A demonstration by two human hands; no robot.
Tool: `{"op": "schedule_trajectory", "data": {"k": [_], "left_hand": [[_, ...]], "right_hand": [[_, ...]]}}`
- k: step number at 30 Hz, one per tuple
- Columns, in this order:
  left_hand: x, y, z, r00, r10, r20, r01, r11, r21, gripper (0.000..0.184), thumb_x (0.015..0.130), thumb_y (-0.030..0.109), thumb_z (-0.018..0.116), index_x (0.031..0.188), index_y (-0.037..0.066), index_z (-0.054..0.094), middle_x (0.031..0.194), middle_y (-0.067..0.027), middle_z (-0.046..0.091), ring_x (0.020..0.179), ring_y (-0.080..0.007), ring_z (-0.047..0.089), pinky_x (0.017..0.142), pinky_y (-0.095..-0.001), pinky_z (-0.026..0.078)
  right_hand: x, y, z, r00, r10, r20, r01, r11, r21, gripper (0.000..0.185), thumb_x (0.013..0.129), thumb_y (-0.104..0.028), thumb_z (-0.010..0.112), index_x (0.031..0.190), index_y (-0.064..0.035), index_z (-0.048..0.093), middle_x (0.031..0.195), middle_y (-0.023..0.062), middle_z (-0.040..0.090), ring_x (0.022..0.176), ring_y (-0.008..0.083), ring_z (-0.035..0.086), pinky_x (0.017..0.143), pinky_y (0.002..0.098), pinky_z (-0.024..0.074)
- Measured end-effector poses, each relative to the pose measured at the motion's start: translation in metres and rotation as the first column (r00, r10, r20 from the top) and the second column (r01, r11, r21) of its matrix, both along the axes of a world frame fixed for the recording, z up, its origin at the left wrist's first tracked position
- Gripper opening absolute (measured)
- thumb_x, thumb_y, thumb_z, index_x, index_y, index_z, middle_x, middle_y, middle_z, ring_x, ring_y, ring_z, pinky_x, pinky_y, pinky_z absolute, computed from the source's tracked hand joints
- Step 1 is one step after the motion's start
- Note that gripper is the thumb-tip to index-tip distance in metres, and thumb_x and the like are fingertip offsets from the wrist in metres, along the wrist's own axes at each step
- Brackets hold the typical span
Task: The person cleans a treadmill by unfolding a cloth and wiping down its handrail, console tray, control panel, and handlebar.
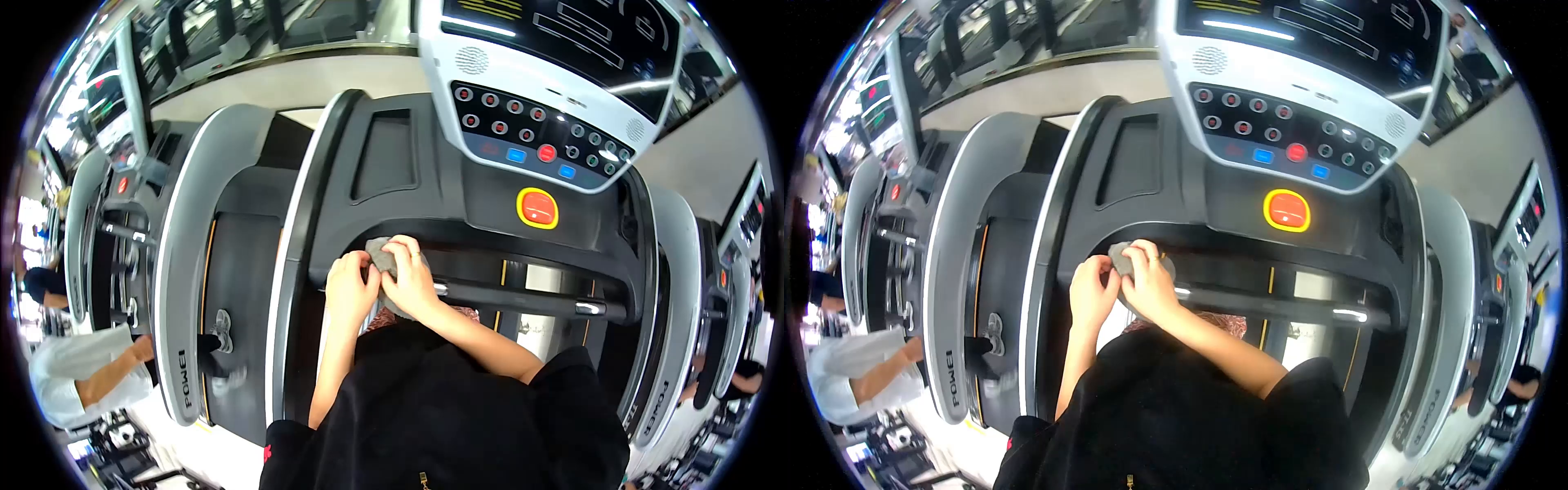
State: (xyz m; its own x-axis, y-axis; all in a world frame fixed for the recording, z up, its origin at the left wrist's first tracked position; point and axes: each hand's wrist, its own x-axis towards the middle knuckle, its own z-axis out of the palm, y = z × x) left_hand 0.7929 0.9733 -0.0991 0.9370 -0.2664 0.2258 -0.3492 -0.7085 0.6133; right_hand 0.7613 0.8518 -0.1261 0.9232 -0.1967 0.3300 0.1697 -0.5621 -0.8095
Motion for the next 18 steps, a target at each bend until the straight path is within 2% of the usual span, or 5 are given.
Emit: {"op": "schedule_trajectory", "data": {"k": [4, 9, 13, 15, 18], "left_hand": [[-0.004, 0.018, 0.004, 0.995, 0.099, -0.024, -0.099, 0.995, 0.003, 0.014, 0.078, 0.010, 0.056, 0.089, 0.001, 0.058, 0.077, -0.0154, 0.062, 0.075, -0.0337, 0.060, 0.068, -0.0428, 0.048], [-0.004, 0.002, -0.001, 0.995, -0.092, -0.045, 0.096, 0.991, 0.094, 0.010, 0.077, 0.008, 0.052, 0.075, -0.002, 0.054, 0.074, -0.0208, 0.060, 0.072, -0.0375, 0.059, 0.066, -0.0468, 0.047], [0.000, -0.031, -0.007, 0.971, -0.230, -0.066, 0.234, 0.970, 0.065, 0.012, 0.076, 0.009, 0.053, 0.071, -0.002, 0.054, 0.071, -0.0213, 0.059, 0.071, -0.0377, 0.059, 0.067, -0.0474, 0.047], [-0.001, -0.050, -0.007, 0.926, -0.315, -0.209, 0.341, 0.934, 0.103, 0.015, 0.076, 0.010, 0.053, 0.069, -0.002, 0.055, 0.069, -0.0216, 0.059, 0.071, -0.0381, 0.059, 0.067, -0.0479, 0.047], [-0.006, -0.077, -0.008, 0.849, -0.482, -0.217, 0.502, 0.863, 0.050, 0.017, 0.077, 0.011, 0.051, 0.068, -0.002, 0.055, 0.072, -0.0216, 0.060, 0.074, -0.0379, 0.059, 0.069, -0.0475, 0.047]], "right_hand": [[0.010, 0.022, 0.013, 0.993, 0.112, 0.025, -0.113, 0.992, 0.058, 0.045, 0.070, 0.001, 0.059, 0.112, -0.0043, 0.044, 0.120, 0.0178, 0.042, 0.097, 0.0406, 0.055, 0.079, 0.0442, 0.0484], [0.001, 0.004, 0.004, 0.994, 0.105, -0.004, -0.105, 0.993, 0.061, 0.045, 0.069, 0.003, 0.058, 0.112, -0.0035, 0.045, 0.122, 0.0181, 0.042, 0.105, 0.0393, 0.052, 0.083, 0.0423, 0.0476], [-0.016, -0.026, 0.003, 0.999, -0.019, -0.027, 0.021, 0.997, 0.072, 0.045, 0.067, 0.007, 0.055, 0.109, -0.0037, 0.045, 0.116, 0.0177, 0.044, 0.103, 0.0372, 0.052, 0.086, 0.0391, 0.0458], [-0.028, -0.040, 0.001, 0.986, -0.169, -0.011, 0.169, 0.984, 0.057, 0.044, 0.066, 0.005, 0.055, 0.108, -0.0053, 0.048, 0.117, 0.0172, 0.044, 0.100, 0.0394, 0.053, 0.082, 0.0425, 0.0470], [-0.045, -0.060, -0.004, 0.934, -0.357, -0.010, 0.357, 0.933, 0.040, 0.044, 0.066, 0.004, 0.056, 0.108, -0.0049, 0.048, 0.112, 0.0168, 0.049, 0.102, 0.0371, 0.051, 0.086, 0.0417, 0.0440]]}}
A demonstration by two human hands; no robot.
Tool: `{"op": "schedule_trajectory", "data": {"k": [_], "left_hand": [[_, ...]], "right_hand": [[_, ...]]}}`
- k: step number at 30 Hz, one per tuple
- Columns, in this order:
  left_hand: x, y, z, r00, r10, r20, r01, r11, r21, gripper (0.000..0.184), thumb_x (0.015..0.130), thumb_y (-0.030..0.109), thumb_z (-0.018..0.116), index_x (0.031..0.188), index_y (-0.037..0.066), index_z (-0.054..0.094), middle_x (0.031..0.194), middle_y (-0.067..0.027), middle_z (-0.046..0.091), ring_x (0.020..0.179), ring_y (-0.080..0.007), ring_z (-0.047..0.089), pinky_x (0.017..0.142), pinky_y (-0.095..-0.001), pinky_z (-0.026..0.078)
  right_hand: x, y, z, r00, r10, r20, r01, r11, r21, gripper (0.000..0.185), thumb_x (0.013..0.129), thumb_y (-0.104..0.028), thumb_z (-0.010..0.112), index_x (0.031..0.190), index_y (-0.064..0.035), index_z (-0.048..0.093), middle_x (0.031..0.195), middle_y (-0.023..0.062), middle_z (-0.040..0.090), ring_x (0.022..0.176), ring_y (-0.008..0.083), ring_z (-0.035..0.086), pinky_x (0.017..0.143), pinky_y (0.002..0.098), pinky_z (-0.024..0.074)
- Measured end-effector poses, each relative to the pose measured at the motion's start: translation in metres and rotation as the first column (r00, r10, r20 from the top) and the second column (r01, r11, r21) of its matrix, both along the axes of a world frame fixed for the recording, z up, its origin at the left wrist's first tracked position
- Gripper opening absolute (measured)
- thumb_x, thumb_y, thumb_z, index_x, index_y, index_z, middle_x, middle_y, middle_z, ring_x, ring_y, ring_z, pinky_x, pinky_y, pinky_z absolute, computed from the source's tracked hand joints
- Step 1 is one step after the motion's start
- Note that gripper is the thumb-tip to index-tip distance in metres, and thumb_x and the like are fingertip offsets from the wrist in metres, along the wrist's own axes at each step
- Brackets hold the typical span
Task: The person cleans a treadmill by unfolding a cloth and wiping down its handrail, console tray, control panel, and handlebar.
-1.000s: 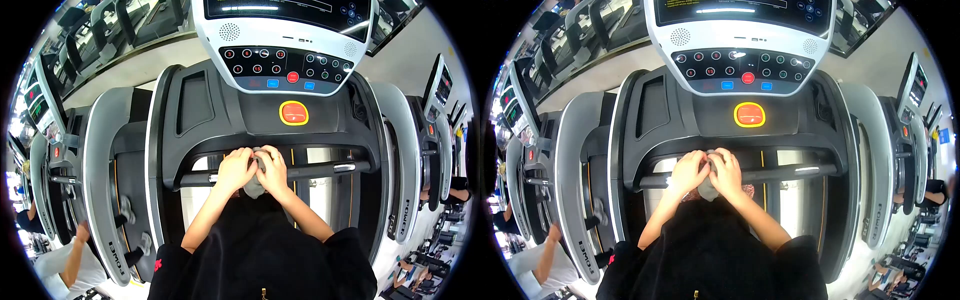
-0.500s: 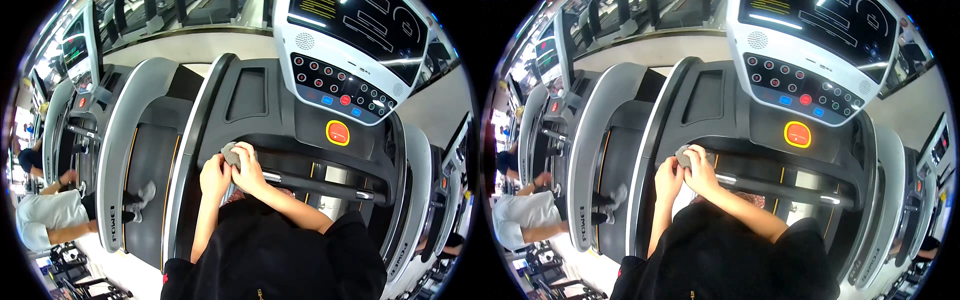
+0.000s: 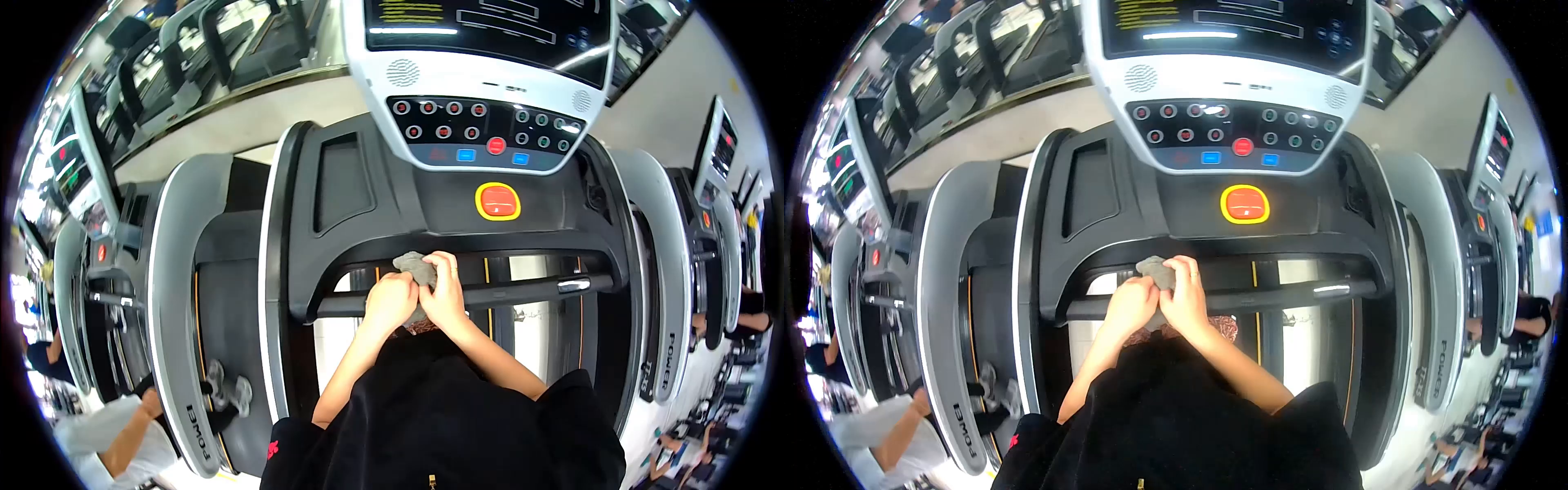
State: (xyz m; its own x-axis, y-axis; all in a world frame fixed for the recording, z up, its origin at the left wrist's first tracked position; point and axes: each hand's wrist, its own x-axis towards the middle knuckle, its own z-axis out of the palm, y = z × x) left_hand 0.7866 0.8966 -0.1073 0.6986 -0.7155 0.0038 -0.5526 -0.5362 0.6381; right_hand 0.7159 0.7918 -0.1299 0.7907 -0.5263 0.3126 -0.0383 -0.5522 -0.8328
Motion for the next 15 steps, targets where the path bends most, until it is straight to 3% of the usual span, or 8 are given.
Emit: {"op": "schedule_trajectory", "data": {"k": [4, 9, 10, 15], "left_hand": [[-0.005, -0.015, -0.011, 0.993, -0.113, 0.032, 0.114, 0.993, -0.028, 0.016, 0.079, 0.013, 0.051, 0.073, -0.001, 0.056, 0.078, -0.0191, 0.063, 0.082, -0.0353, 0.060, 0.075, -0.0456, 0.046], [-0.001, 0.003, -0.007, 0.992, 0.001, 0.128, 0.006, 0.999, -0.048, 0.016, 0.079, 0.014, 0.052, 0.082, 0.000, 0.059, 0.083, -0.0199, 0.063, 0.086, -0.0364, 0.059, 0.081, -0.0455, 0.045], [0.000, 0.009, -0.003, 0.990, 0.049, 0.133, -0.042, 0.998, -0.051, 0.016, 0.078, 0.014, 0.053, 0.083, 0.000, 0.059, 0.084, -0.0184, 0.064, 0.086, -0.0352, 0.060, 0.081, -0.0446, 0.045], [0.006, 0.052, 0.015, 0.963, 0.203, 0.179, -0.219, 0.973, 0.076, 0.019, 0.076, 0.018, 0.058, 0.083, 0.001, 0.059, 0.080, -0.0144, 0.064, 0.080, -0.0319, 0.060, 0.076, -0.0434, 0.046]], "right_hand": [[-0.015, -0.016, 0.002, 0.988, -0.100, -0.120, 0.088, 0.991, -0.101, 0.045, 0.066, -0.003, 0.063, 0.109, -0.0042, 0.049, 0.106, 0.0147, 0.056, 0.097, 0.0357, 0.052, 0.084, 0.0415, 0.0435], [-0.005, -0.002, 0.006, 0.948, -0.108, -0.301, 0.081, 0.992, -0.101, 0.046, 0.070, -0.012, 0.064, 0.111, -0.0035, 0.047, 0.104, 0.0166, 0.059, 0.096, 0.0365, 0.055, 0.083, 0.0424, 0.0451], [-0.001, 0.002, 0.007, 0.920, -0.093, -0.381, 0.066, 0.994, -0.082, 0.046, 0.071, -0.015, 0.065, 0.112, -0.0034, 0.047, 0.103, 0.0174, 0.060, 0.096, 0.0367, 0.056, 0.082, 0.0427, 0.0457], [0.029, 0.026, 0.009, 0.900, 0.199, -0.388, -0.213, 0.977, 0.007, 0.047, 0.072, -0.016, 0.065, 0.114, -0.0033, 0.047, 0.104, 0.0193, 0.060, 0.097, 0.0360, 0.058, 0.081, 0.0426, 0.0465]]}}
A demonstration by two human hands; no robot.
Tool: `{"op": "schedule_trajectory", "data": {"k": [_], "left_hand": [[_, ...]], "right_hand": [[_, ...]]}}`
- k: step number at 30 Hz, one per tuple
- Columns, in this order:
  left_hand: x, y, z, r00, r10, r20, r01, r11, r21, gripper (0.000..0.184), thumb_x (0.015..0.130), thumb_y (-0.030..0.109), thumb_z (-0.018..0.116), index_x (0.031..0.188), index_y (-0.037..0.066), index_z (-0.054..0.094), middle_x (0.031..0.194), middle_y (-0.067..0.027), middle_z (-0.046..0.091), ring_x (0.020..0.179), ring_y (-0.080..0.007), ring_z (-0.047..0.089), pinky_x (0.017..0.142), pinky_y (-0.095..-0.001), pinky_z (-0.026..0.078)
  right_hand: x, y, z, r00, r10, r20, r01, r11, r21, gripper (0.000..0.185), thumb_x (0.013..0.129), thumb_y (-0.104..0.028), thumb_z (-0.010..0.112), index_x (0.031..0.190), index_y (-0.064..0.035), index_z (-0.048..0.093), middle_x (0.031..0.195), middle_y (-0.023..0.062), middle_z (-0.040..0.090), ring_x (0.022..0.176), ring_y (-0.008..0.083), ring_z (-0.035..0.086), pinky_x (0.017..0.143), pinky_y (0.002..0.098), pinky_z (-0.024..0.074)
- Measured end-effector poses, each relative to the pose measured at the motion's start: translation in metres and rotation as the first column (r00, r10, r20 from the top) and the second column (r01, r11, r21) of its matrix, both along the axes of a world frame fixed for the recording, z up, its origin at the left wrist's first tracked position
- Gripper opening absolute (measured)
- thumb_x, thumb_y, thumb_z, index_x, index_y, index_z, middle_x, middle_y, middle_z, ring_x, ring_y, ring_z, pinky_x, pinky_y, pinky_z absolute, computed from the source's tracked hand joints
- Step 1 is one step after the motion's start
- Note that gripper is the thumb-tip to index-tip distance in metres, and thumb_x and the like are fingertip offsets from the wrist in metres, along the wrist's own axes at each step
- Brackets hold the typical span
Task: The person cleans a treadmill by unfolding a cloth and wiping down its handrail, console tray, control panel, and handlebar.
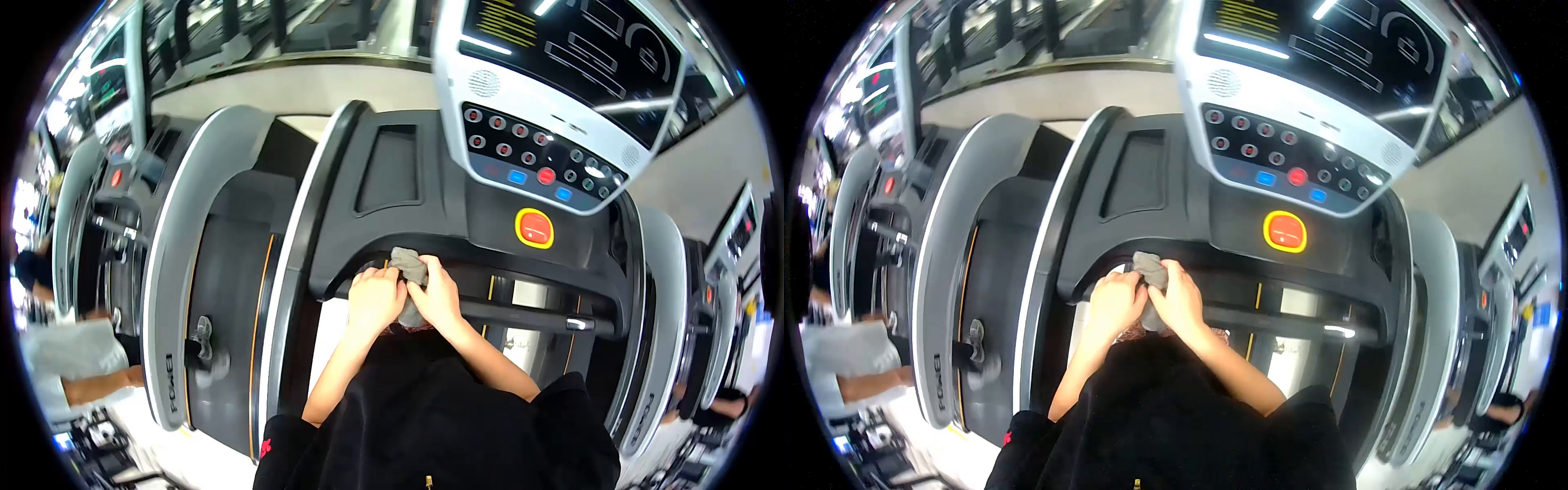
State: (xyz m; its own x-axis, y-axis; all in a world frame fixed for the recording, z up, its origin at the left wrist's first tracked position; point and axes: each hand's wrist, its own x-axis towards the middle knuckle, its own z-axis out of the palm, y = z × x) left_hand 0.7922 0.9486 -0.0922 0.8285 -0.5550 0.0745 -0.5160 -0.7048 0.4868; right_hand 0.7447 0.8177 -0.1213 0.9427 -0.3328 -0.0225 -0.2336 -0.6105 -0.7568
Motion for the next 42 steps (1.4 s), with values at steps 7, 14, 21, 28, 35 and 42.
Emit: {"op": "schedule_trajectory", "data": {"k": [7, 14, 21, 28, 35, 42], "left_hand": [[-0.006, 0.032, -0.002, 0.947, 0.294, 0.129, -0.282, 0.954, -0.105, 0.014, 0.072, 0.017, 0.060, 0.073, 0.003, 0.060, 0.074, -0.0105, 0.063, 0.077, -0.0281, 0.059, 0.069, -0.0413, 0.045], [-0.006, -0.020, -0.023, 0.997, -0.049, 0.067, 0.047, 0.998, 0.040, 0.020, 0.073, 0.018, 0.055, 0.068, 0.001, 0.063, 0.071, -0.0144, 0.064, 0.076, -0.0295, 0.060, 0.071, -0.0420, 0.045], [-0.021, -0.105, -0.043, 0.898, -0.413, -0.151, 0.418, 0.909, 0.001, 0.029, 0.078, 0.021, 0.051, 0.067, -0.002, 0.064, 0.073, -0.0187, 0.064, 0.076, -0.0359, 0.062, 0.071, -0.0465, 0.050], [-0.025, -0.107, -0.039, 0.882, -0.441, -0.166, 0.445, 0.895, -0.012, 0.030, 0.081, 0.023, 0.050, 0.078, -0.004, 0.064, 0.085, -0.0197, 0.064, 0.088, -0.0350, 0.059, 0.080, -0.0457, 0.047], [-0.011, -0.044, -0.023, 0.980, -0.184, -0.081, 0.190, 0.979, 0.075, 0.031, 0.078, 0.026, 0.056, 0.077, -0.003, 0.064, 0.083, -0.0191, 0.064, 0.088, -0.0339, 0.057, 0.080, -0.0440, 0.044], [-0.012, 0.020, -0.005, 0.994, 0.107, 0.039, -0.105, 0.994, -0.035, 0.029, 0.076, 0.024, 0.062, 0.085, -0.003, 0.063, 0.084, -0.0185, 0.064, 0.087, -0.0334, 0.058, 0.080, -0.0438, 0.044]], "right_hand": [[0.025, 0.038, 0.015, 0.898, 0.179, 0.402, -0.190, 0.982, -0.012, 0.041, 0.066, -0.006, 0.068, 0.105, -0.0056, 0.055, 0.114, 0.0115, 0.052, 0.103, 0.0327, 0.051, 0.085, 0.0398, 0.0448], [-0.003, -0.007, -0.002, 0.948, -0.035, 0.316, 0.062, 0.995, -0.077, 0.040, 0.062, 0.000, 0.064, 0.101, -0.0081, 0.055, 0.098, 0.0129, 0.051, 0.088, 0.0333, 0.055, 0.074, 0.0403, 0.0460], [-0.059, -0.066, -0.013, 0.864, -0.430, 0.261, 0.448, 0.894, -0.008, 0.026, 0.066, 0.002, 0.059, 0.090, -0.0042, 0.052, 0.094, 0.0101, 0.053, 0.072, 0.0248, 0.055, 0.065, 0.0344, 0.0467], [-0.065, -0.068, -0.012, 0.842, -0.434, 0.319, 0.442, 0.895, 0.051, 0.025, 0.066, 0.000, 0.060, 0.089, -0.0047, 0.052, 0.093, 0.0088, 0.052, 0.069, 0.0231, 0.054, 0.064, 0.0343, 0.0465], [-0.025, -0.028, -0.015, 0.941, -0.114, 0.318, 0.100, 0.993, 0.061, 0.029, 0.066, 0.000, 0.062, 0.092, -0.0047, 0.050, 0.100, 0.0134, 0.051, 0.084, 0.0348, 0.056, 0.070, 0.0404, 0.0473], [0.011, 0.019, -0.001, 0.896, 0.141, 0.422, -0.194, 0.977, 0.085, 0.028, 0.068, 0.000, 0.062, 0.093, -0.0033, 0.049, 0.099, 0.0143, 0.050, 0.085, 0.0352, 0.056, 0.071, 0.0404, 0.0473]]}}
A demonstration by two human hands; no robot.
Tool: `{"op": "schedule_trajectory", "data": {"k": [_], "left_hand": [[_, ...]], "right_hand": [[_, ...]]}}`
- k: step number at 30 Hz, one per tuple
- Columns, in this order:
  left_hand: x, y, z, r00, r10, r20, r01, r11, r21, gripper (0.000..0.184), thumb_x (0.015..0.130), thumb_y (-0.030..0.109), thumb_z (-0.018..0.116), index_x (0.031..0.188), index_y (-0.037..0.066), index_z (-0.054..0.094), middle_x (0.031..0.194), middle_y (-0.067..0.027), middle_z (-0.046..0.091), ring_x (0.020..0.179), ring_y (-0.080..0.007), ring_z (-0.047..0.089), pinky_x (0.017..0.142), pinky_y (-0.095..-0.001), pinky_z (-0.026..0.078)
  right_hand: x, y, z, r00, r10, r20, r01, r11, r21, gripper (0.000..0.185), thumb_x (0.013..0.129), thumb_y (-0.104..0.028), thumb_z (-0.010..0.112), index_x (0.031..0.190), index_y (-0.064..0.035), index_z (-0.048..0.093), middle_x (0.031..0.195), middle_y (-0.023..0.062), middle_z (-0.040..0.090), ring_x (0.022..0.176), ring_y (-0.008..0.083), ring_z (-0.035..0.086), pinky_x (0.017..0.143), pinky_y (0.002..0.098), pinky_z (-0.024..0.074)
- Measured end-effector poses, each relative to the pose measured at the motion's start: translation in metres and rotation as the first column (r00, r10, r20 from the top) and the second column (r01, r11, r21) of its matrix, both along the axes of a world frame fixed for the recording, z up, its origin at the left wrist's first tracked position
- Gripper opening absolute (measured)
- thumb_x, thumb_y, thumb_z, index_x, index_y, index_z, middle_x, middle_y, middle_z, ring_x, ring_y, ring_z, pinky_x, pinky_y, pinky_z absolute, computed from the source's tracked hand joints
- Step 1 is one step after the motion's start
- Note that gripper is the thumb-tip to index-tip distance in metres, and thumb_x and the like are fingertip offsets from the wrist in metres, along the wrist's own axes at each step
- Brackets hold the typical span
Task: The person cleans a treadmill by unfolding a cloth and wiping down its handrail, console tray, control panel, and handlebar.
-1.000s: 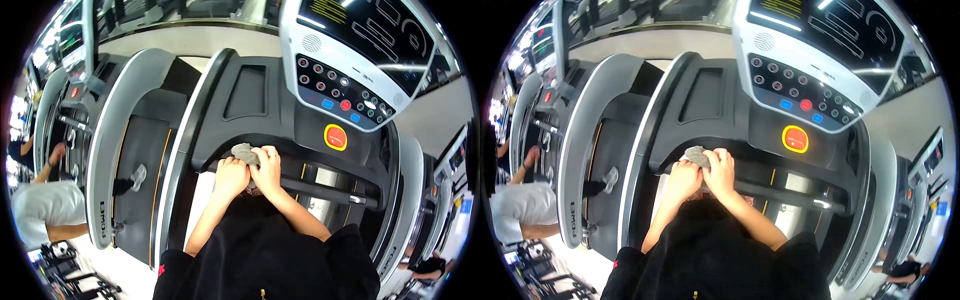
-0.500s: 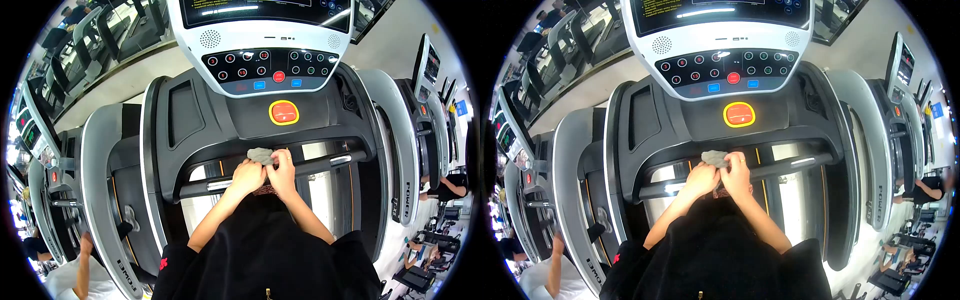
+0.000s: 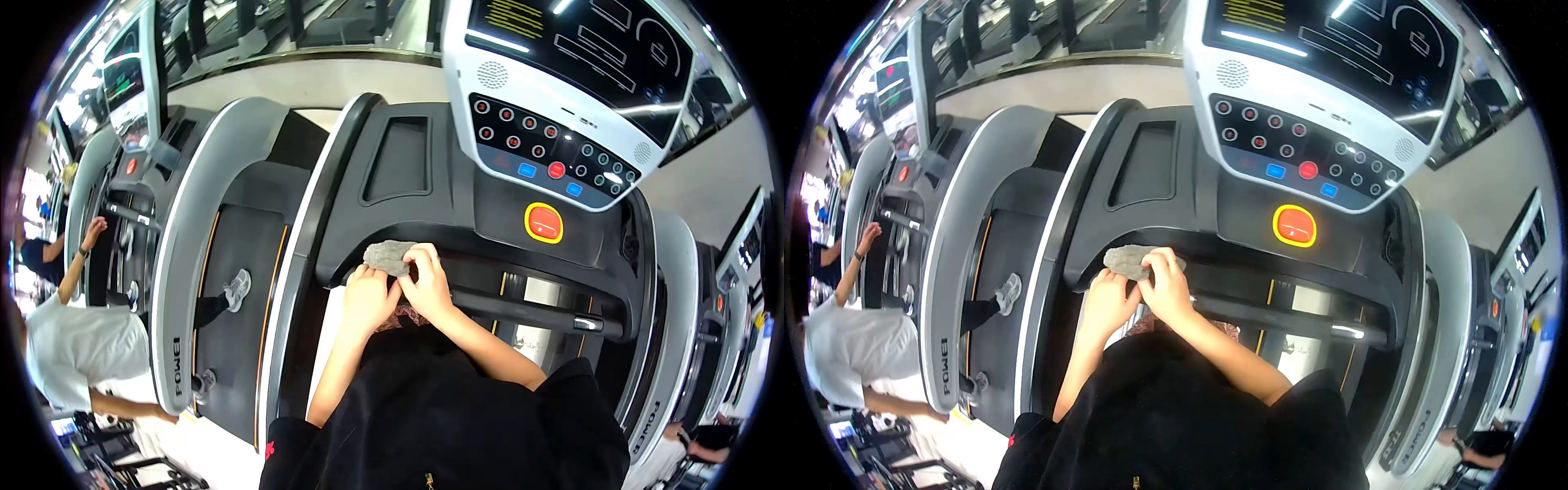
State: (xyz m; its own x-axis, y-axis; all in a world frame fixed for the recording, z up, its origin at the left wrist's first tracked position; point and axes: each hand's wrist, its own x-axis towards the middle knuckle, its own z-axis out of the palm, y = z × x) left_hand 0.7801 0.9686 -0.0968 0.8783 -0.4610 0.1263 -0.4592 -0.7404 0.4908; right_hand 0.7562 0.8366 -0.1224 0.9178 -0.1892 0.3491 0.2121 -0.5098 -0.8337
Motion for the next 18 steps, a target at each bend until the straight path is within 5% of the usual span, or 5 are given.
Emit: {"op": "schedule_trajectory", "data": {"k": [2, 6, 11, 18], "left_hand": [[-0.002, 0.004, 0.001, 0.999, 0.036, -0.014, -0.037, 0.999, -0.038, 0.029, 0.075, 0.024, 0.063, 0.085, -0.003, 0.063, 0.084, -0.0189, 0.064, 0.086, -0.0338, 0.058, 0.079, -0.0438, 0.044], [-0.001, -0.006, 0.002, 1.000, 0.010, -0.005, -0.010, 1.000, -0.027, 0.028, 0.075, 0.023, 0.063, 0.086, -0.003, 0.062, 0.081, -0.0195, 0.063, 0.082, -0.0340, 0.060, 0.078, -0.0430, 0.045], [0.003, -0.034, -0.002, 0.981, -0.174, -0.086, 0.170, 0.984, -0.052, 0.027, 0.076, 0.023, 0.063, 0.085, -0.001, 0.062, 0.077, -0.0182, 0.063, 0.077, -0.0333, 0.062, 0.075, -0.0424, 0.048], [-0.005, -0.095, -0.012, 0.850, -0.482, -0.213, 0.479, 0.875, -0.068, 0.030, 0.077, 0.024, 0.061, 0.091, -0.002, 0.061, 0.083, -0.0239, 0.062, 0.080, -0.0389, 0.060, 0.074, -0.0453, 0.048]], "right_hand": [[0.003, 0.006, 0.000, 0.998, -0.004, 0.064, 0.003, 1.000, 0.022, 0.028, 0.068, 0.002, 0.061, 0.092, -0.0029, 0.047, 0.094, 0.0130, 0.049, 0.081, 0.0293, 0.053, 0.070, 0.0357, 0.0457], [-0.003, -0.003, -0.004, 0.999, -0.045, -0.006, 0.045, 0.998, 0.047, 0.026, 0.071, -0.002, 0.063, 0.091, -0.0023, 0.048, 0.094, 0.0142, 0.050, 0.083, 0.0328, 0.055, 0.071, 0.0388, 0.0465], [-0.022, -0.032, -0.007, 0.982, -0.184, -0.038, 0.186, 0.981, 0.061, 0.027, 0.071, -0.002, 0.063, 0.093, -0.0041, 0.049, 0.079, 0.0100, 0.051, 0.074, 0.0249, 0.055, 0.067, 0.0348, 0.0463], [-0.071, -0.075, -0.009, 0.864, -0.475, -0.169, 0.494, 0.863, 0.103, 0.027, 0.074, -0.003, 0.061, 0.098, -0.0043, 0.051, 0.078, 0.0099, 0.054, 0.072, 0.0243, 0.056, 0.066, 0.0339, 0.0464]]}}
